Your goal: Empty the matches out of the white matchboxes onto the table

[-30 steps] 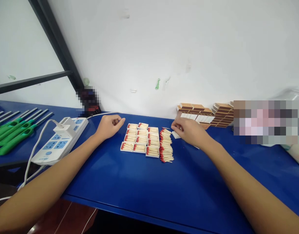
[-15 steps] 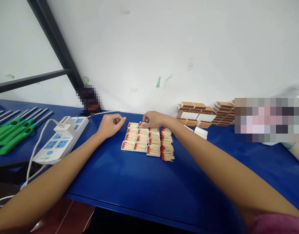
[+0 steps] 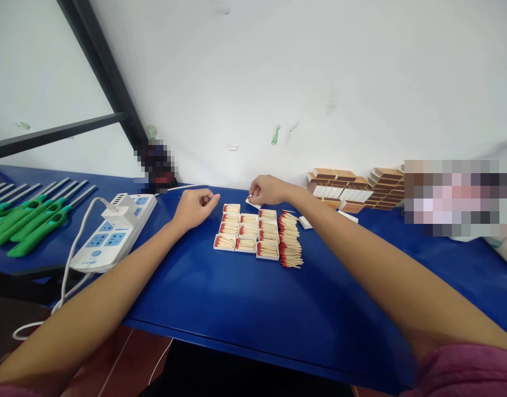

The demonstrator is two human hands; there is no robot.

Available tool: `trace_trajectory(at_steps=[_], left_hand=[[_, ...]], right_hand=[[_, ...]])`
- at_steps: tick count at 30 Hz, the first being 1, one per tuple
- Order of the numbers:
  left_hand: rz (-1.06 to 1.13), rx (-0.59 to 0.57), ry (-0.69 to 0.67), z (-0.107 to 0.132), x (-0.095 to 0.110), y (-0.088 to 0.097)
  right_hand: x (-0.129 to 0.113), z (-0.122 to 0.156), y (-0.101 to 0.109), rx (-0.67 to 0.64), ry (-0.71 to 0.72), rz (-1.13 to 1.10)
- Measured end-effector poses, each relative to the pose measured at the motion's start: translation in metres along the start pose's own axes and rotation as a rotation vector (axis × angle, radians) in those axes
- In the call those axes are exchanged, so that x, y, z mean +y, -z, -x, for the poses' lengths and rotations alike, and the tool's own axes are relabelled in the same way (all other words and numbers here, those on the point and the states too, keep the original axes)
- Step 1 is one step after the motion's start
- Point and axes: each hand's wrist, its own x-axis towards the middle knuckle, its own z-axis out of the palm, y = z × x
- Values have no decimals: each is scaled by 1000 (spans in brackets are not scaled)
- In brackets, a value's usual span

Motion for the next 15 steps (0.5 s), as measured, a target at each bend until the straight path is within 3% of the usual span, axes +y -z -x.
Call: trace_trajectory(at_steps=[6,15], left_hand=[[5,-14,-3,0,-1,-1],[0,-1,0,0,-3,0]], right_hand=[[22,9,2,-54,-24,15],[34,-2,8,-147,-52,48]])
